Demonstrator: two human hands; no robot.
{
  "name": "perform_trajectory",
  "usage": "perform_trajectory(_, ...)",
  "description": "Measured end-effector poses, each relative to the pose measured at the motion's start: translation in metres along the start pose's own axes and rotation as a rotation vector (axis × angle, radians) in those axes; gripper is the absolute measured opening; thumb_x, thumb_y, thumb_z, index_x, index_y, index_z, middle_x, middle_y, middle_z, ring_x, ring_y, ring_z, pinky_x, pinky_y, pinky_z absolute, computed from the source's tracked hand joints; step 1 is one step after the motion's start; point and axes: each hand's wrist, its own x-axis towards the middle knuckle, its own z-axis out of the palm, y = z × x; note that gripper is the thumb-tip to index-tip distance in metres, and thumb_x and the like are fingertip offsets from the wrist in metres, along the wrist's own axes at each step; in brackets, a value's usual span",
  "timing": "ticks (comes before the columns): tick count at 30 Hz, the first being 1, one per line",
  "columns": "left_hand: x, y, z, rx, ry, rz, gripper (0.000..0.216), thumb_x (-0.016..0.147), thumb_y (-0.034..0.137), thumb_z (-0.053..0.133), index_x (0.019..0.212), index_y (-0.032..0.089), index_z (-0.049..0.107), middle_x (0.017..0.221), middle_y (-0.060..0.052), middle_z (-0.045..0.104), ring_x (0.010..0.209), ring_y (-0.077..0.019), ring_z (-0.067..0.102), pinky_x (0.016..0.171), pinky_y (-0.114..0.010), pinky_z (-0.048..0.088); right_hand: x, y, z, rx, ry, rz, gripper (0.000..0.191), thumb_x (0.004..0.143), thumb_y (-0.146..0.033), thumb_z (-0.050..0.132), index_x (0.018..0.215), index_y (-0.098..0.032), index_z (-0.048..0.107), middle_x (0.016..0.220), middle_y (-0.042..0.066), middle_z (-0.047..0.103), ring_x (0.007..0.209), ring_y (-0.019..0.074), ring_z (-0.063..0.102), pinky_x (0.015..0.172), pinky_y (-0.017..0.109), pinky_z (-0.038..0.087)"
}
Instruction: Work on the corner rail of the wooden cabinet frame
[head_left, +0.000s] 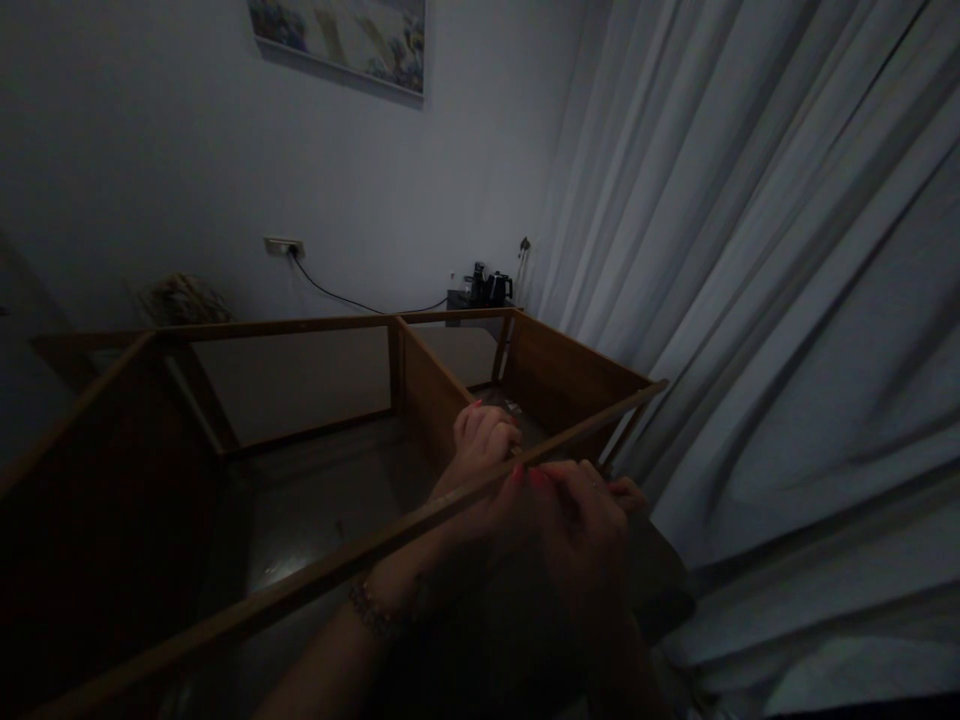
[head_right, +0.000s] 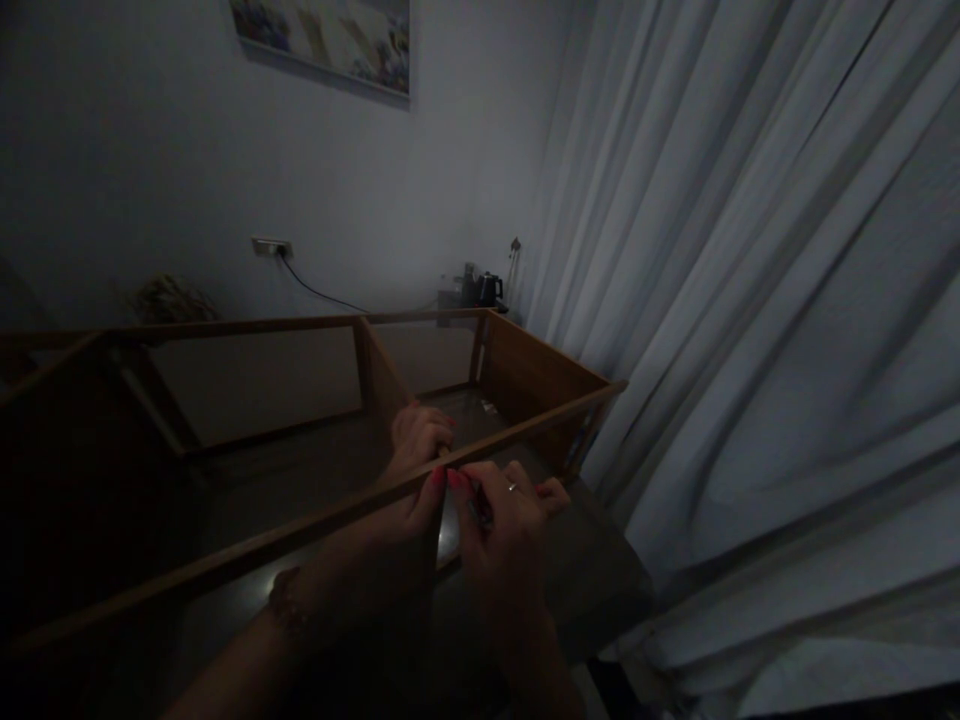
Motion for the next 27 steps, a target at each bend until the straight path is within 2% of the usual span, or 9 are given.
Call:
perform_trajectory(7,0.002,0.001,0.001,0.035,0.021,0.004,0.035,0.111,0.048,0.021,0.103,0.024,0.044,0.1,-0.006,0.058,0.102,-0.0268,0.057,0.105,-0.049,0.042,0.001,-0.002,-0.001,0.011,-0.012,0.061,0.049,0.114,-0.047,0.043,0.077,-0.023,0.064,0.059,-0.007,0.062,0.055,0.0124,0.057,0.073,0.035,0.03)
perform_trajectory(16,0.002,-0.001,0.002,0.026,0.037,0.03,0.034,0.111,0.048,0.023,0.104,0.024,0.046,0.1,-0.006,0.056,0.099,-0.0259,0.055,0.095,-0.048,0.043,-0.005,-0.004,-0.001,-0.042,0.031,0.015,0.041,0.114,-0.045,0.046,0.084,-0.024,0.064,0.058,-0.009,0.058,0.062,0.0148,0.058,0.078,0.036,0.027)
perform_trajectory(22,0.001,0.0,0.003,0.01,0.054,0.016,0.032,0.112,0.046,0.025,0.104,0.023,0.047,0.102,-0.005,0.055,0.102,-0.0254,0.054,0.1,-0.048,0.04,-0.003,-0.003,-0.005,0.053,0.05,0.048,0.041,0.112,-0.044,0.05,0.079,-0.023,0.063,0.06,-0.01,0.061,0.055,0.0116,0.055,0.072,0.034,0.03)
perform_trajectory(27,0.0,-0.004,0.003,-0.005,0.029,0.026,0.041,0.111,0.056,0.021,0.104,0.024,0.047,0.103,-0.005,0.055,0.103,-0.0263,0.055,0.103,-0.049,0.039,-0.006,-0.002,-0.01,0.084,0.102,0.14,0.046,0.111,-0.049,0.049,0.076,-0.024,0.064,0.057,-0.009,0.062,0.052,0.0125,0.053,0.064,0.032,0.034)
